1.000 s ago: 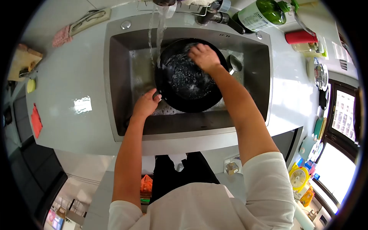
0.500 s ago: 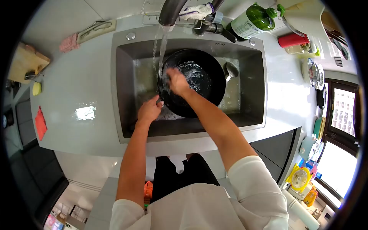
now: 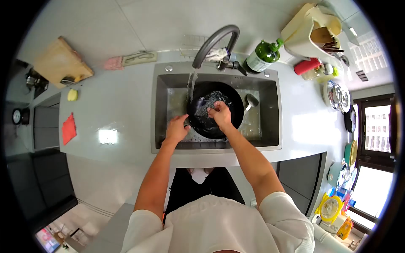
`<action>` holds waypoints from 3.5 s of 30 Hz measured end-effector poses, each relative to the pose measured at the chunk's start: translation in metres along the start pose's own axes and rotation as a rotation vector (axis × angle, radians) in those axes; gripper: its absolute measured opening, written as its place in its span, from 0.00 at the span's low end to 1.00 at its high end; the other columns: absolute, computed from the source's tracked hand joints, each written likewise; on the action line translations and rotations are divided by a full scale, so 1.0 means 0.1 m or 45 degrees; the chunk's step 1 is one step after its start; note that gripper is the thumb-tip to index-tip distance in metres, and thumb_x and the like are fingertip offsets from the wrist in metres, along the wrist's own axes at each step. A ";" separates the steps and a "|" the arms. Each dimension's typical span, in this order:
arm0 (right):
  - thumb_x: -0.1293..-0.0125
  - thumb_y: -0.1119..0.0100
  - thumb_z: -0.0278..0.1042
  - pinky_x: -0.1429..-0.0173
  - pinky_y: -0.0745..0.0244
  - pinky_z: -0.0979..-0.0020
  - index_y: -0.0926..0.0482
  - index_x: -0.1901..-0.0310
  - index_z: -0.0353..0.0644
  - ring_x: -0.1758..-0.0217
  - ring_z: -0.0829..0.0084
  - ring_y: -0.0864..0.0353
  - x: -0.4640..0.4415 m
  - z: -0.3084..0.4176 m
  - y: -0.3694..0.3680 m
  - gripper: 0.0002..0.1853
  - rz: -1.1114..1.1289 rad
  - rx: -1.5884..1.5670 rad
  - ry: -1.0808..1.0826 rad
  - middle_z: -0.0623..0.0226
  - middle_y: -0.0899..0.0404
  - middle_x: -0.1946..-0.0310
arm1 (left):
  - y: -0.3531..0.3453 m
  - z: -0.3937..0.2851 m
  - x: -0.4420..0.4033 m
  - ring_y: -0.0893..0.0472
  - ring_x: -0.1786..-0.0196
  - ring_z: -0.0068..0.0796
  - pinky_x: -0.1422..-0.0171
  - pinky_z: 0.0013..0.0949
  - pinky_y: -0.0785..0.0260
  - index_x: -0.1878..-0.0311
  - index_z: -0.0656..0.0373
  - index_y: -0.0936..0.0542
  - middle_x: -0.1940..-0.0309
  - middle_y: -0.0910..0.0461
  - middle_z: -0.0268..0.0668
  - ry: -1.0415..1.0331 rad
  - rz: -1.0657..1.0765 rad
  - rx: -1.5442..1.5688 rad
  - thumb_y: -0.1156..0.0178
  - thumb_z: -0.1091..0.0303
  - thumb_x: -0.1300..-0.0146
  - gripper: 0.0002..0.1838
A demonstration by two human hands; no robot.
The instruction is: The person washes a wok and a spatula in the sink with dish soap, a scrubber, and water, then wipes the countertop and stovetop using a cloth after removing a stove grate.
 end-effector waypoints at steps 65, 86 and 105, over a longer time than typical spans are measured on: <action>0.44 0.44 0.05 0.45 0.30 0.77 0.22 0.38 0.44 0.51 0.80 0.28 -0.12 0.40 -0.57 0.32 0.076 0.101 0.225 0.76 0.31 0.54 | -0.15 0.57 -0.94 0.11 0.55 0.33 0.44 0.38 0.20 0.31 0.57 0.19 0.53 0.10 0.39 0.105 0.268 0.601 0.38 0.63 0.22 0.20; 0.17 0.42 0.51 0.61 0.24 0.74 0.13 0.45 0.44 0.65 0.80 0.22 0.19 1.32 -0.92 0.19 -0.273 -0.107 -0.017 0.77 0.16 0.62 | 0.72 0.16 -0.85 0.19 0.54 0.20 0.49 0.29 0.25 0.33 0.62 0.18 0.53 0.14 0.30 0.209 0.309 1.330 0.32 0.66 0.23 0.20; 0.41 0.21 0.34 0.55 0.21 0.61 0.15 0.57 0.43 0.62 0.61 0.15 0.68 2.01 -1.31 0.14 -0.489 0.986 0.847 0.59 0.17 0.63 | 0.74 0.61 -1.08 0.09 0.59 0.37 0.53 0.39 0.20 0.48 0.57 0.12 0.63 0.08 0.40 0.145 -0.022 0.823 0.41 0.69 0.27 0.11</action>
Point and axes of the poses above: each hand's wrist, its own x-axis away from the middle knuckle, its own y-axis out of the back of the hand, z = x × y, the point moved 5 cm from there along -x, towards the middle knuckle
